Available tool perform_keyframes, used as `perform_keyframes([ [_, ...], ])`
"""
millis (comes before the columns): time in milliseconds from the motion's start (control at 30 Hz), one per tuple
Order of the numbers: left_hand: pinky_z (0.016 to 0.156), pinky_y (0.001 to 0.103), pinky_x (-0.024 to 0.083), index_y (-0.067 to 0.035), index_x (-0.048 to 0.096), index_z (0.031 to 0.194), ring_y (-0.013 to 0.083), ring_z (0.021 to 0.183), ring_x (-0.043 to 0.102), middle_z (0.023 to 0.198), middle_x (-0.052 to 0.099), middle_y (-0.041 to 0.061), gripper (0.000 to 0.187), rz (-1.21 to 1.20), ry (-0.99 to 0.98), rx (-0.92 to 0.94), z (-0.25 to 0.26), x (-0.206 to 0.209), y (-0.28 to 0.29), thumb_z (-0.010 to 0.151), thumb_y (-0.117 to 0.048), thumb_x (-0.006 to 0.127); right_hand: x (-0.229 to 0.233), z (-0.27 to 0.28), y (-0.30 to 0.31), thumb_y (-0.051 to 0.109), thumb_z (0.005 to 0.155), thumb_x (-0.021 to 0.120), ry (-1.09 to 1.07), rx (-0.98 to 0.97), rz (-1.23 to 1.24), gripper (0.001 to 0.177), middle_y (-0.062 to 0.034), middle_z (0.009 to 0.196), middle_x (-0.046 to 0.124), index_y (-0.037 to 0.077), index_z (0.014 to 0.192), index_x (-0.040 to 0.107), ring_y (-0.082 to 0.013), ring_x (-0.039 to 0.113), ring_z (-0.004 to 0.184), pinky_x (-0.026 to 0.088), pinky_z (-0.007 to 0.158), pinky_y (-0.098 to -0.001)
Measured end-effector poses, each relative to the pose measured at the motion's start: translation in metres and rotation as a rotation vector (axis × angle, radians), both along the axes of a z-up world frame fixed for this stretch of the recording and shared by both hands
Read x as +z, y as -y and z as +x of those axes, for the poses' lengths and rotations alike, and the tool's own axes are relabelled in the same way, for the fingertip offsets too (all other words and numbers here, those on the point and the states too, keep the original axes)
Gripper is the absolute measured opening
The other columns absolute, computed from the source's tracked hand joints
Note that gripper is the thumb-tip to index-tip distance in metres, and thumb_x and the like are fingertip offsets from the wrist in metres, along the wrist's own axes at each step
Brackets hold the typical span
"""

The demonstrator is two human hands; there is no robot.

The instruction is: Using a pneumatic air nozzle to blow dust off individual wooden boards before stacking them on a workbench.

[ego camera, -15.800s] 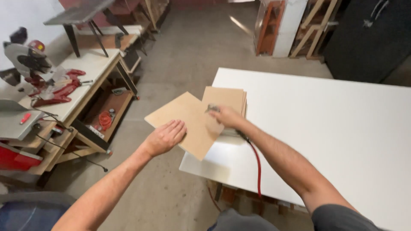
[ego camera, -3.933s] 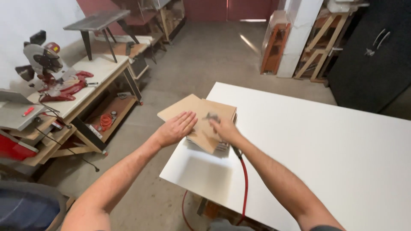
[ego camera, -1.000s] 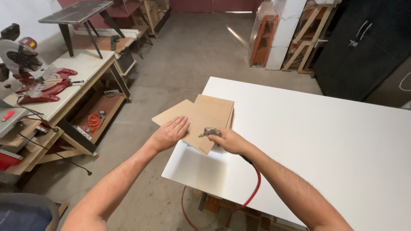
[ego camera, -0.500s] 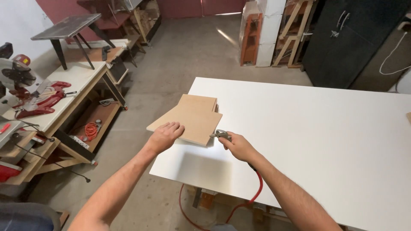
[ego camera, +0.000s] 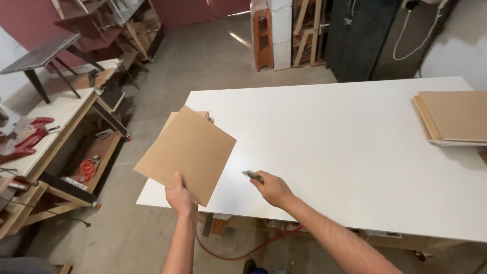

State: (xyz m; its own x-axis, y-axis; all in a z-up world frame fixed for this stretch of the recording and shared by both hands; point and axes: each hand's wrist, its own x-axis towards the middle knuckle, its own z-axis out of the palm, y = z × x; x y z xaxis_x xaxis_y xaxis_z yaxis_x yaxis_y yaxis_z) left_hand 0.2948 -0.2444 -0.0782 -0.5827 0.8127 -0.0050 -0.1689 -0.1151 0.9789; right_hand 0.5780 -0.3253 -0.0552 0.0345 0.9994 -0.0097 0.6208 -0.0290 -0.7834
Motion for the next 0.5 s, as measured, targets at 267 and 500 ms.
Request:
perform_keyframes([
  [267, 0.094, 0.041, 0.057, -0.007, 0.067, 0.107, 0.0230, 0.108, 0.069, 0.113, 0.074, 0.007, 0.022, -0.074, 0.744, -0.544, 0.111, -0.056, 0.021, 0.088, 0.001, 0.060, -0.076, 0.119, 0.093, 0.033, 0.100, 0.051, -0.470, -0.213, -0.091, 0.036, -0.0016, 0.060, 0.067, 0.020, 0.131, 0.066, -0.0104, 0.049, 0.052, 0.045, 0.058, -0.0280],
  [500, 0.096, 0.054, 0.061, -0.003, 0.062, 0.077, 0.0213, 0.073, 0.065, 0.076, 0.065, 0.004, 0.014, -0.374, 0.810, -0.781, 0.318, -0.110, 0.014, 0.086, 0.005, 0.068, -0.123, 0.229, 0.172, 0.034, 0.100, 0.051, -0.647, -0.333, -0.158, 0.047, -0.0012, 0.076, 0.076, 0.015, 0.140, 0.065, -0.0119, 0.066, 0.070, 0.054, 0.075, -0.0252],
])
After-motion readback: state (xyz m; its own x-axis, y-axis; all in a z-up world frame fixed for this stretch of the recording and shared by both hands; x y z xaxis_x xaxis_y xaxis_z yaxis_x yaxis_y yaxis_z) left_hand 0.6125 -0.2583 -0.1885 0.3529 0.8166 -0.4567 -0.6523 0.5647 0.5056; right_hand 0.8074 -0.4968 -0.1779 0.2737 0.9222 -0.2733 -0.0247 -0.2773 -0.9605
